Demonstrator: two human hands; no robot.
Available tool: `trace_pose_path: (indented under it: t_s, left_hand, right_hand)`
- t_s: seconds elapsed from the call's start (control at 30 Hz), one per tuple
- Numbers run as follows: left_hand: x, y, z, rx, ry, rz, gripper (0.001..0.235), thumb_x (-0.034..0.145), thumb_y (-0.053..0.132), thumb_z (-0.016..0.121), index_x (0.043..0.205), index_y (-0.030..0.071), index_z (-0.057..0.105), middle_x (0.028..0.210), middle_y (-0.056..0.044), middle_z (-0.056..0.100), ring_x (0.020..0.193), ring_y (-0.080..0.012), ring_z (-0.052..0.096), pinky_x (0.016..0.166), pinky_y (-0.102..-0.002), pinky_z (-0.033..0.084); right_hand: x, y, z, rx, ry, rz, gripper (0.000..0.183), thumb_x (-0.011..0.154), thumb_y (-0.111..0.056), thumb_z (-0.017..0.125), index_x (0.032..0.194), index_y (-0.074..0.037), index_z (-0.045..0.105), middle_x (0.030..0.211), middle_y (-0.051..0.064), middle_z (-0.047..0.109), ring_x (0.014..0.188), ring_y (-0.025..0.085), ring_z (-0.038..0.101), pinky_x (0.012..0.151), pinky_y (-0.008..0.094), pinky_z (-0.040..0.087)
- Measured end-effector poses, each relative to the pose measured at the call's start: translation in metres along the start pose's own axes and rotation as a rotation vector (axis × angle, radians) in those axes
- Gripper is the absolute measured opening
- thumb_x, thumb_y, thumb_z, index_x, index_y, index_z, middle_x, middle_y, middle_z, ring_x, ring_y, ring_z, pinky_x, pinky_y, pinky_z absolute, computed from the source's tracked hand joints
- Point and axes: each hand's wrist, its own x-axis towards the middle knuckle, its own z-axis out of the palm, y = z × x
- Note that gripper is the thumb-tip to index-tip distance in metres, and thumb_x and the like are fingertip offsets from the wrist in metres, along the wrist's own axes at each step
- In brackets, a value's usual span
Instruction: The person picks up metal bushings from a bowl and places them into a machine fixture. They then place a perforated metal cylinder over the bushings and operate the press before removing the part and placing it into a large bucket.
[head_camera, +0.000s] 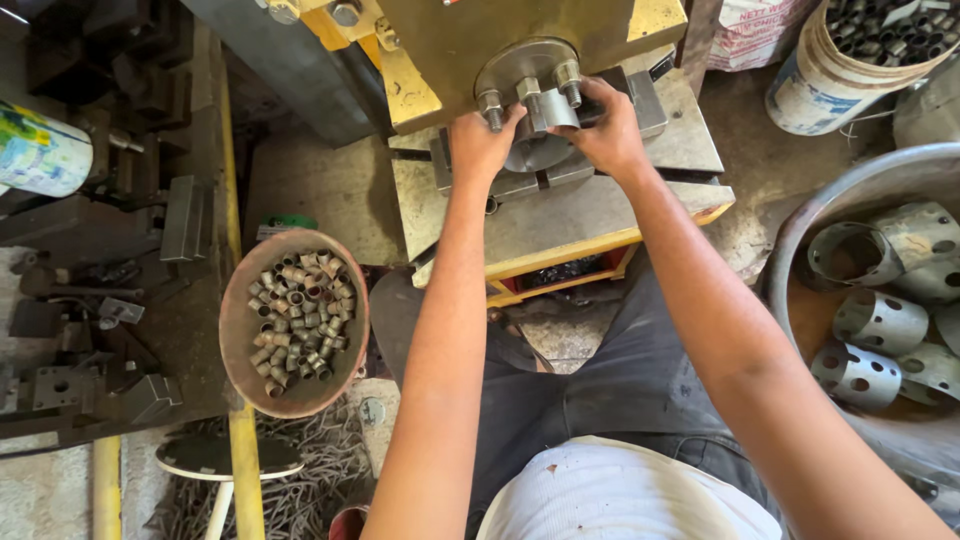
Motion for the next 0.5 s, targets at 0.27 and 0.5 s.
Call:
trace_pose_path:
  t_s: [0.27, 0.5]
  left_hand:
    - [-0.005, 0.0, 0.003, -0.252, 0.117, 0.196, 0.033, 0.079, 0.026, 0.086, 0.084, -0.003, 0.071, 0.074, -0.014, 0.073, 0.069, -0.0283, 0.07, 0.068, -0.04, 0.054]
    - [-0.012, 0.01, -0.004, -0.286, 0.042, 0.085, 0.032, 0.08, 0.025, 0.086, 0.085, -0.004, 0.072, 0.071, -0.014, 0.072, 0.063, -0.0235, 0.066, 0.066, -0.037, 0.053]
  right_hand:
    - [0.0, -0.008, -0.002, 0.09, -0.013, 0.112, 0.057, 0.078, -0.011, 0.093, 0.126, 0.004, 0.066, 0.121, 0.01, 0.069, 0.109, 0.019, 0.069, 0.093, 0.031, 0.058]
    - [-0.001, -0.006, -0.001, 0.059, -0.003, 0.114, 0.057, 0.077, -0.012, 0.094, 0.124, 0.005, 0.066, 0.121, 0.011, 0.069, 0.112, 0.021, 0.069, 0.094, 0.032, 0.057]
